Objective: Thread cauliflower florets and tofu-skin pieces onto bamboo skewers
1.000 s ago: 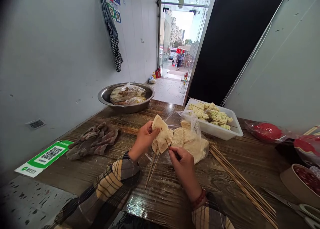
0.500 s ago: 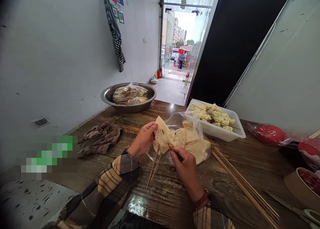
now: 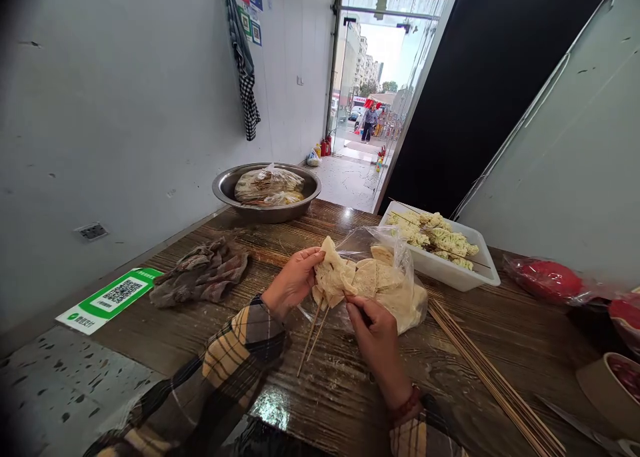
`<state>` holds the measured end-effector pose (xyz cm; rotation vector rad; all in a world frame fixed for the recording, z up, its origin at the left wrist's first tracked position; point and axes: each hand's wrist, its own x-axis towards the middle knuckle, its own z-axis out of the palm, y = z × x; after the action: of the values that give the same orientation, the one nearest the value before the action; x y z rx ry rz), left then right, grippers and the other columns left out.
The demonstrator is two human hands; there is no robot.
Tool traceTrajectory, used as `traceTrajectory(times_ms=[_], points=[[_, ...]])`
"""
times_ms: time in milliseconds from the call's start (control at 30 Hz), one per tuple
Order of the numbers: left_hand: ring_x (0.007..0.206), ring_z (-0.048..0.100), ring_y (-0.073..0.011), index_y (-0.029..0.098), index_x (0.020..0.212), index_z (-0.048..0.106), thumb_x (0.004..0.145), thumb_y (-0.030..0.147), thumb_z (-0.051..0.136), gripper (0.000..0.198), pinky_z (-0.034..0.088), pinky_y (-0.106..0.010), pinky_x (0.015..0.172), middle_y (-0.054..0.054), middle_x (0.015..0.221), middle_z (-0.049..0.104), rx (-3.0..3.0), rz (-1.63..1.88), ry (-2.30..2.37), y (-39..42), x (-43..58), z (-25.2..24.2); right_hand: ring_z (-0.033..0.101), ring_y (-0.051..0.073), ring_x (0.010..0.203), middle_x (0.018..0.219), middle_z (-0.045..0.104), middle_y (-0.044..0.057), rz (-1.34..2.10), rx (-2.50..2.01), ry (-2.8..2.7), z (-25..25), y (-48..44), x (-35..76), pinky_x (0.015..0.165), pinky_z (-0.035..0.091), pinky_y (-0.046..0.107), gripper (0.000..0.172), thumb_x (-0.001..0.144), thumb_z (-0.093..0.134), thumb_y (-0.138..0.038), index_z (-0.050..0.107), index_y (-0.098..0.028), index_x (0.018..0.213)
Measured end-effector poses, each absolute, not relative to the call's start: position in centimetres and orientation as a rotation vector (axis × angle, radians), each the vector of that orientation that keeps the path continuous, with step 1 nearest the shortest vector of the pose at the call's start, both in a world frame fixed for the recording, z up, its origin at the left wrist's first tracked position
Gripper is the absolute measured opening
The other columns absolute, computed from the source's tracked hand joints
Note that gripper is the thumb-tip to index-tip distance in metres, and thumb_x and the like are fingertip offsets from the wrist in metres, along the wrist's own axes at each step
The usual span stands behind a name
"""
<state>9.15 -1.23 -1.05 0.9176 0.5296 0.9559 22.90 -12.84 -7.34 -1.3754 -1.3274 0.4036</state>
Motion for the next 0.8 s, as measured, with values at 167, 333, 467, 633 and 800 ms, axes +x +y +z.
traceTrajectory(times_ms=[167,333,467,633,800], points=[[0.057,0.056,-0.0100,0.012,0.074,0.066,0.060,0.035,0.081,0.030,0.044,-0.022,0.056,-0.001,0.067,0.065,0.960,0.977,0.543,-1.4,9.3,-1.2,0.066,0.022,0.087,0.095,0.073,0.006,0.398,-1.399,-1.334,-7.2,-12.8,22.7,0.080,0.050,0.036,0.026,0.086,0.055,-0.040,0.072,-0.022,0.093],[0.057,0.056,-0.0099,0.012,0.075,0.066,0.059,0.039,0.082,0.035,0.044,-0.021,0.056,-0.001,0.067,0.065,0.992,0.973,0.543,-1.8,9.9,-1.4,0.062,0.019,0.070,0.077,0.071,0.004,0.424,-1.429,-1.274,-6.8,-12.5,22.5,0.065,0.048,0.029,0.030,0.083,0.057,-0.044,0.073,-0.019,0.087],[0.060,0.058,-0.0107,0.012,0.080,0.066,0.064,0.037,0.080,0.033,0.046,-0.021,0.059,-0.002,0.070,0.066,0.982,0.951,0.488,-2.1,10.1,-1.3,0.053,0.013,0.056,0.063,0.063,0.001,0.565,-1.412,-1.155,-6.8,-12.1,22.6,0.053,0.041,0.024,0.032,0.081,0.060,-0.046,0.071,-0.016,0.080],[0.067,0.063,-0.0135,0.011,0.091,0.065,0.070,0.032,0.077,0.032,0.050,-0.023,0.064,-0.007,0.081,0.070,0.940,0.849,0.422,-2.1,10.2,-1.3,0.046,0.010,0.051,0.060,0.058,-0.002,0.733,-1.304,-1.043,-7.1,-11.8,22.7,0.049,0.037,0.022,0.033,0.079,0.063,-0.047,0.069,-0.015,0.083],[0.076,0.067,-0.0184,0.011,0.099,0.063,0.075,0.029,0.072,0.031,0.054,-0.027,0.069,-0.010,0.091,0.072,0.939,0.915,0.401,-1.7,9.7,-0.8,0.057,0.014,0.060,0.073,0.068,0.003,0.685,-1.286,-1.187,-6.9,-12.0,22.6,0.058,0.045,0.026,0.028,0.081,0.061,-0.041,0.072,-0.017,0.090]])
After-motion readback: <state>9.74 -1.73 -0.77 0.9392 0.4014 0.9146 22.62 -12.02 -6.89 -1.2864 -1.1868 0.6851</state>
